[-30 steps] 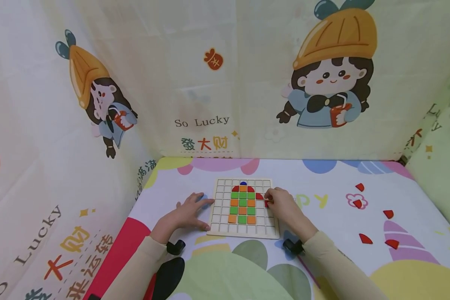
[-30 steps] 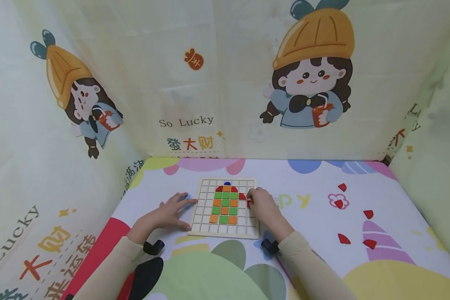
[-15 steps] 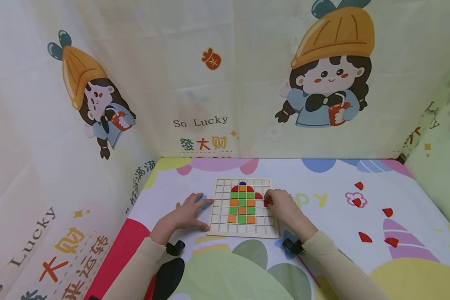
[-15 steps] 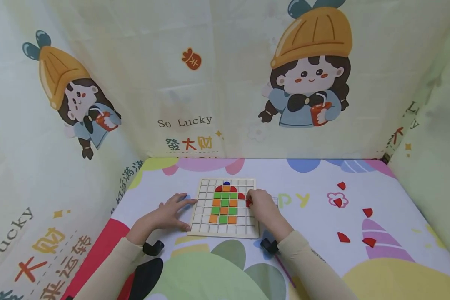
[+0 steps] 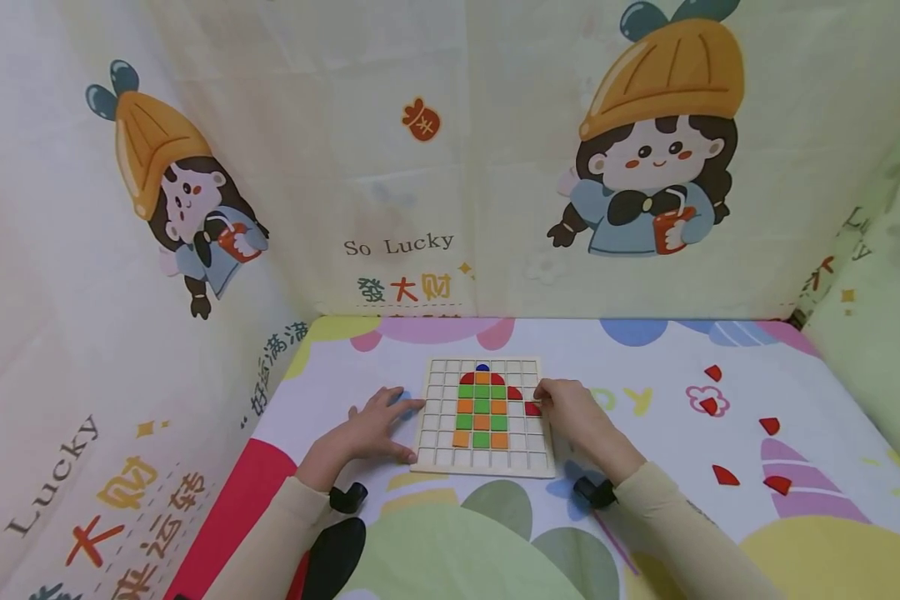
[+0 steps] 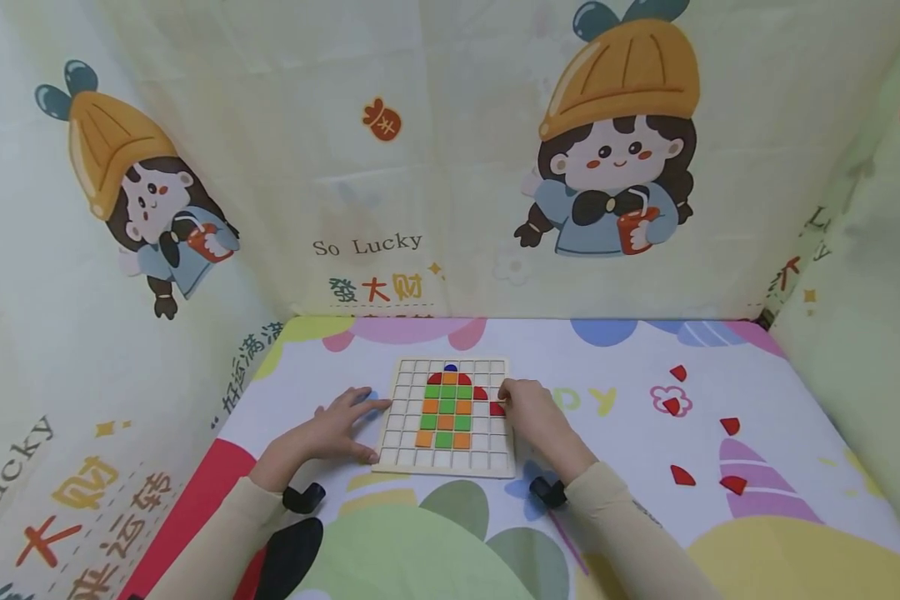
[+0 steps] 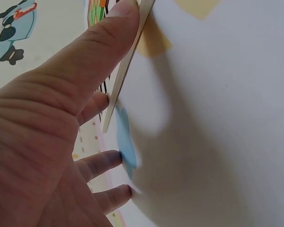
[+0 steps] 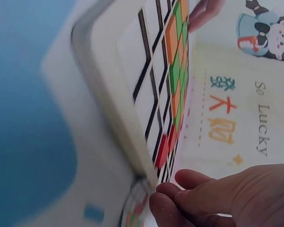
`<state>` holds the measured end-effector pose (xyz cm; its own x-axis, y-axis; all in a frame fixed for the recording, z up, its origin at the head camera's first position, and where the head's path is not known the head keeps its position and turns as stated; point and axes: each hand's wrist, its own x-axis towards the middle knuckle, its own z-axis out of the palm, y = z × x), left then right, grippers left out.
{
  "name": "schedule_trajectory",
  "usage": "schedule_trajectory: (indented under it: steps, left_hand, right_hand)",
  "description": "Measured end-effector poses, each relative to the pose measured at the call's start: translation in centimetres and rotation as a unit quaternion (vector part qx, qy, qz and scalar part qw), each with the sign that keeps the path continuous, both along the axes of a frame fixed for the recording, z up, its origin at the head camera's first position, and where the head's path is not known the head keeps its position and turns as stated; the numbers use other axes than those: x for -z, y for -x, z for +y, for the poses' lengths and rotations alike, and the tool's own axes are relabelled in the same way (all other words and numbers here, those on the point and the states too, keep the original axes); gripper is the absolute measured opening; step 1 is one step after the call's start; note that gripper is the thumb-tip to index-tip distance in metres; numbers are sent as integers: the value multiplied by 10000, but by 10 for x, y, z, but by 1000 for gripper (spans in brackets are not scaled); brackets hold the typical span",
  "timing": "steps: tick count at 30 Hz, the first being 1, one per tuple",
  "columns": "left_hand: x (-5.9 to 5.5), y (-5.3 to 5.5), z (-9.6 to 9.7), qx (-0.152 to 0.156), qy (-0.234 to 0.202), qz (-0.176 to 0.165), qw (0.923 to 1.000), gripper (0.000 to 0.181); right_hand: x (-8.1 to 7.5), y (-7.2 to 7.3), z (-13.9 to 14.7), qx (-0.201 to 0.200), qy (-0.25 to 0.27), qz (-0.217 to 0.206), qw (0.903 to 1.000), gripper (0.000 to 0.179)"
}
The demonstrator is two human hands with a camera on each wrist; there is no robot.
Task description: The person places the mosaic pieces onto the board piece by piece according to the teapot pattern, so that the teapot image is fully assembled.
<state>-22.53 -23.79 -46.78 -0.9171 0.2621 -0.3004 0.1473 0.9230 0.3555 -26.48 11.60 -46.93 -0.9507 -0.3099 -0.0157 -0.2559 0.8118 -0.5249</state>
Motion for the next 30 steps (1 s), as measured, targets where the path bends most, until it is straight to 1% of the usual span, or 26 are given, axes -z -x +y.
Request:
schedule_trajectory:
  steps: [7, 17, 24, 30]
  left_hand:
    - [-1, -1, -3, -10, -14, 10, 10000, 93]
    - [0, -1, -2, -43, 20, -30, 10000, 94]
    - [-1, -1, -1, -15, 8, -53, 10000, 93]
    - [0, 0, -2, -12, 23, -63, 10000, 94]
  right_hand:
    - [-1, 5, 21, 46, -140, 185, 9997, 16]
    - [6, 25, 74, 349, -335, 298, 9984, 14]
    - [4, 35, 106, 524, -479, 41, 9975, 17]
    - [5, 43, 131, 641, -719, -17, 9953, 20]
